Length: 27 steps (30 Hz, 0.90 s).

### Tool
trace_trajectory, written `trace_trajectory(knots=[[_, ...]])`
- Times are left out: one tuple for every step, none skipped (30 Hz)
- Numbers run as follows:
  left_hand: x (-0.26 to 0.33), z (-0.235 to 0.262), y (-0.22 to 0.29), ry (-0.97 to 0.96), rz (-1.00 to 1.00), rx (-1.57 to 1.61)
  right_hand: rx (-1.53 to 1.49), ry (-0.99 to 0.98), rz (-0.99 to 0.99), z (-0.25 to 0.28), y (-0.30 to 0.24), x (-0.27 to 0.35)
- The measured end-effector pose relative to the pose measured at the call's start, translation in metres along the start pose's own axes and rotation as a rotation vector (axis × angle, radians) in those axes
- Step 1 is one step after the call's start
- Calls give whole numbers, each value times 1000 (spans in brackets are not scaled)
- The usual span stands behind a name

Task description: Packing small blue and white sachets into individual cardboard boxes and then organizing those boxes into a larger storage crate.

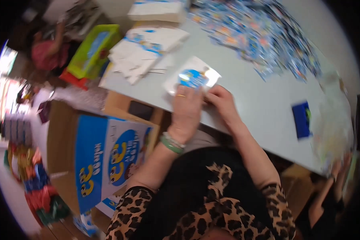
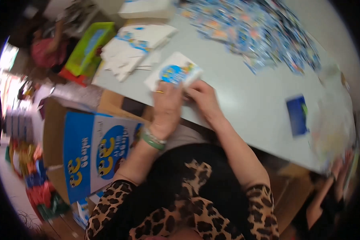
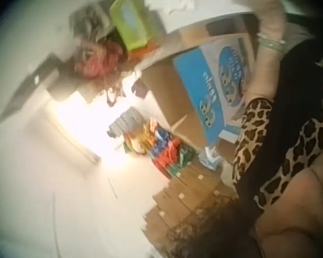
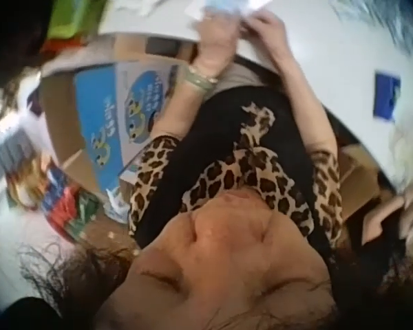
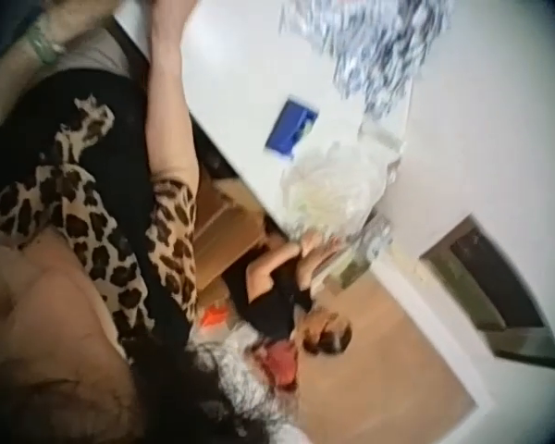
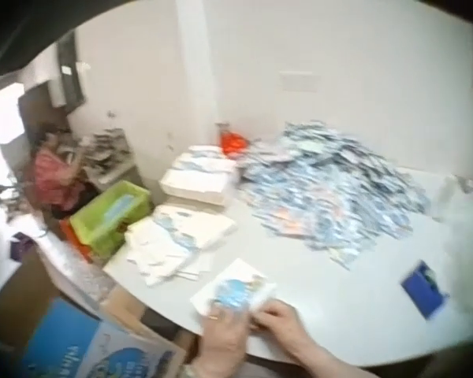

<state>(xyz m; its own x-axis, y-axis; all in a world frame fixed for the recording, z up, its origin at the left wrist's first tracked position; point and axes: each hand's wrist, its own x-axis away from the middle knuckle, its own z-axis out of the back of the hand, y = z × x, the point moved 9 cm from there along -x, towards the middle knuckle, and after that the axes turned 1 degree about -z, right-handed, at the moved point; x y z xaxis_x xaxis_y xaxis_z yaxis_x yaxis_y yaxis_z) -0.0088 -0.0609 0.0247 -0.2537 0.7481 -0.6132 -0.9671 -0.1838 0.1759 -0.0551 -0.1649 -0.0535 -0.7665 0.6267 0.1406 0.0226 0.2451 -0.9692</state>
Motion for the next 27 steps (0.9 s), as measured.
trace_trajectory(knots=[[-1,5,3,12,-18,-34,107,19,13,4,2,-2],[-3,1,3,46,-20,6,200,32,9,10,-2,-3],[-7,-3,5,6,26,-40,288,49,33,24,9,-10],[-6,-14,3,-78,63,-5,256,29,-16,32,18,-14],[-9,-4,8,19,48,11,394,72,17,43,17,-16],[-11,5,7,32,106,39,536,59,31,45,12,-17],[-9,3,1,22,197,132,709,46,44,51,17,-21],[-9,-2,-3,-99,257,114,891,87,176,33,-8,-8],[-11,-8,-5,-219,310,113,885,58,207,28,-10,-4],[-14,-11,-8,-196,326,82,996,90,295,25,-15,2],[-19,-17,-11,-164,320,35,1103,127,382,22,-20,6],[-23,-22,-12,-140,315,-8,1094,102,403,22,-18,7],[-29,-24,-14,-129,327,-26,953,109,370,30,-16,5],[-33,-33,-18,-193,373,-30,814,114,331,36,-12,4],[-38,-35,-21,-257,410,-27,811,107,341,38,-13,3],[-41,-40,-24,-386,468,-2,785,105,351,39,-13,2],[-46,-34,-27,-380,472,-4,762,105,358,41,-13,2],[-49,-40,-28,-468,477,58,768,109,360,44,-11,0],[-50,-45,-28,-557,483,122,774,95,383,46,-10,-2],[-53,-43,-33,-554,482,132,782,80,402,46,-9,-3],[-52,-41,-39,-527,496,142,796,72,393,46,-6,-2],[-54,-36,-43,-501,506,155,788,61,432,43,-11,-2],[-58,-28,-47,-503,515,173,781,48,470,38,-16,0],[-57,-18,-56,-569,603,238,749,22,457,31,-21,2],[-54,-9,-68,-632,686,305,761,13,448,24,-22,4],[-62,0,-75,-586,642,467,685,26,389,25,-19,4],[-70,13,-82,-532,596,623,606,39,335,26,-18,4]])
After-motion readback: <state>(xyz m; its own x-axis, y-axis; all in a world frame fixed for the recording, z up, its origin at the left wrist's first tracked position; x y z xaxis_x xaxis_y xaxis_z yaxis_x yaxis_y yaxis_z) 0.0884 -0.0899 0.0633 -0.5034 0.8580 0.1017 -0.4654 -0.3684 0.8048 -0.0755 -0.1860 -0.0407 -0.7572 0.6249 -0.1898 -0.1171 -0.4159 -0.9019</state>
